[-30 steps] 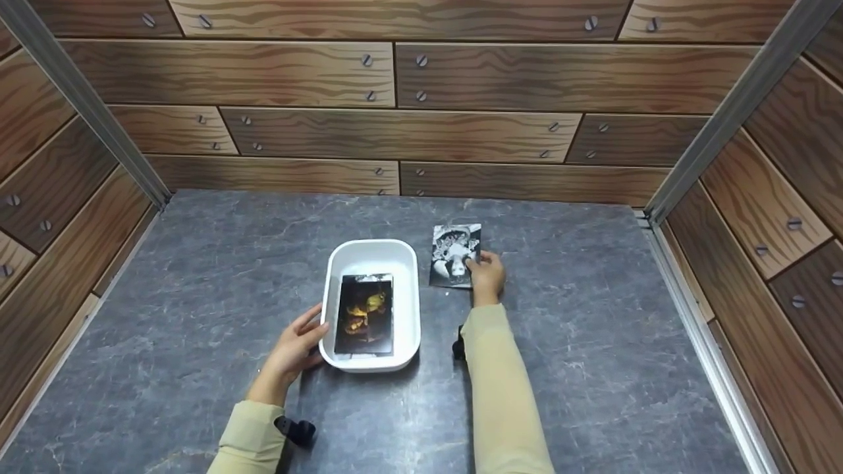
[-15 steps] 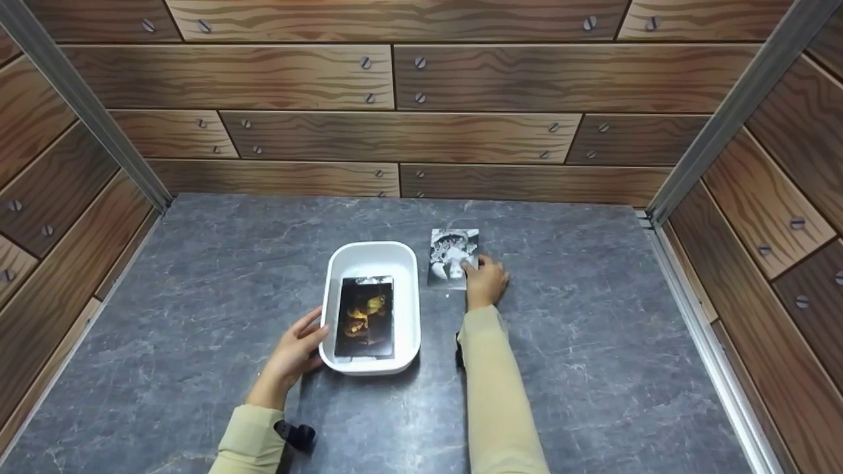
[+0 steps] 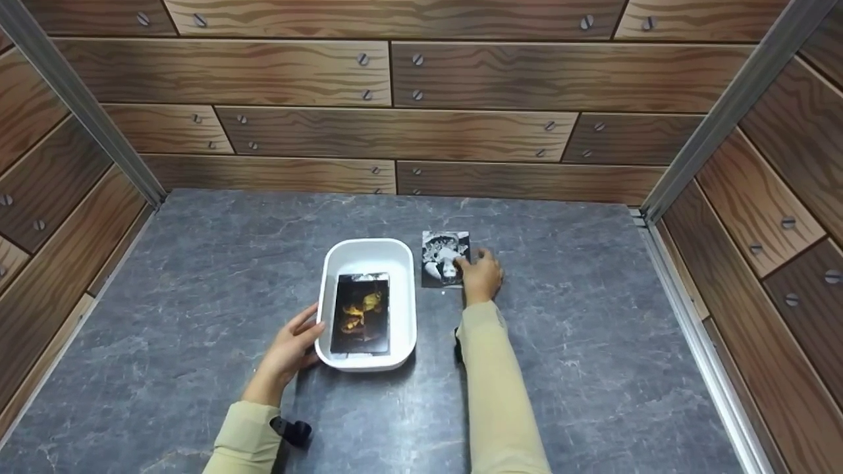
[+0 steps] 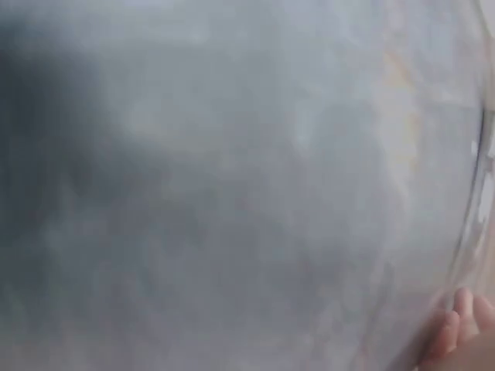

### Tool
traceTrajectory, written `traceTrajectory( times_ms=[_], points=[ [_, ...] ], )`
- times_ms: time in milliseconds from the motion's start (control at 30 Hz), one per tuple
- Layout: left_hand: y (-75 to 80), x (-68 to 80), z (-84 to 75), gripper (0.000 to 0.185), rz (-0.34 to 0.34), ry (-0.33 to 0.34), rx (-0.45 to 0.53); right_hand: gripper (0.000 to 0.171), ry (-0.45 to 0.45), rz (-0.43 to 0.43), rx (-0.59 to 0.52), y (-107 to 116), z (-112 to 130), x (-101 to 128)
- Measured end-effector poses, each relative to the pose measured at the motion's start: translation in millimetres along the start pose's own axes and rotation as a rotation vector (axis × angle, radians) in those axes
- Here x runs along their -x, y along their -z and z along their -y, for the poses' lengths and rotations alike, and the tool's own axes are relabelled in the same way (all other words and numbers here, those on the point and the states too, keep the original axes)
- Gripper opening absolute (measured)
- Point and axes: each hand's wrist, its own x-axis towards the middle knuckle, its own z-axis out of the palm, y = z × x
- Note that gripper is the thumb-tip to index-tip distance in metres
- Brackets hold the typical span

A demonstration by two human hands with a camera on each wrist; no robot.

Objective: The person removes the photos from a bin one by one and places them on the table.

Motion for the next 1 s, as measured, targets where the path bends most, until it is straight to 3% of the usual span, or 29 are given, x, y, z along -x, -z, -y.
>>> traceTrajectory(
  times_ms=[100, 233, 333, 467, 567, 867, 1000],
  points=[
    [-1.1, -0.2, -1.5, 0.054, 0.006, -0.007, -0.001, 0.070, -0.055, 0.026, -0.156, 2, -5, -16],
    [-2.3, -0.4, -1.8, 0.055, 0.004, 0.001, 0.001, 0.093, -0.028, -0.045, -0.351, -19, -42, -65],
    [-2.7, -1.2, -1.2, 0.054, -0.008, 0.007, 0.002, 0.096, -0.018, -0.030, -0.427, -15, -34, -70],
    [-1.6, -2.0, -0.3, 0.054, -0.013, -0.002, -0.003, 0.082, -0.053, 0.065, -0.495, 22, 35, -12],
    [-0.5, -1.6, 1.3, 0.053, -0.007, -0.009, -0.001, 0.076, -0.056, 0.080, -0.565, 31, 66, 20],
    [-0.8, 0.7, 0.5, 0.053, -0.008, -0.018, 0.000, 0.072, 0.073, 0.163, -0.724, 9, 89, 85],
    [-1.0, 0.8, -1.3, 0.053, -0.001, -0.024, 0.009, 0.070, 0.123, 0.210, -0.680, -7, 87, 108]
  ],
)
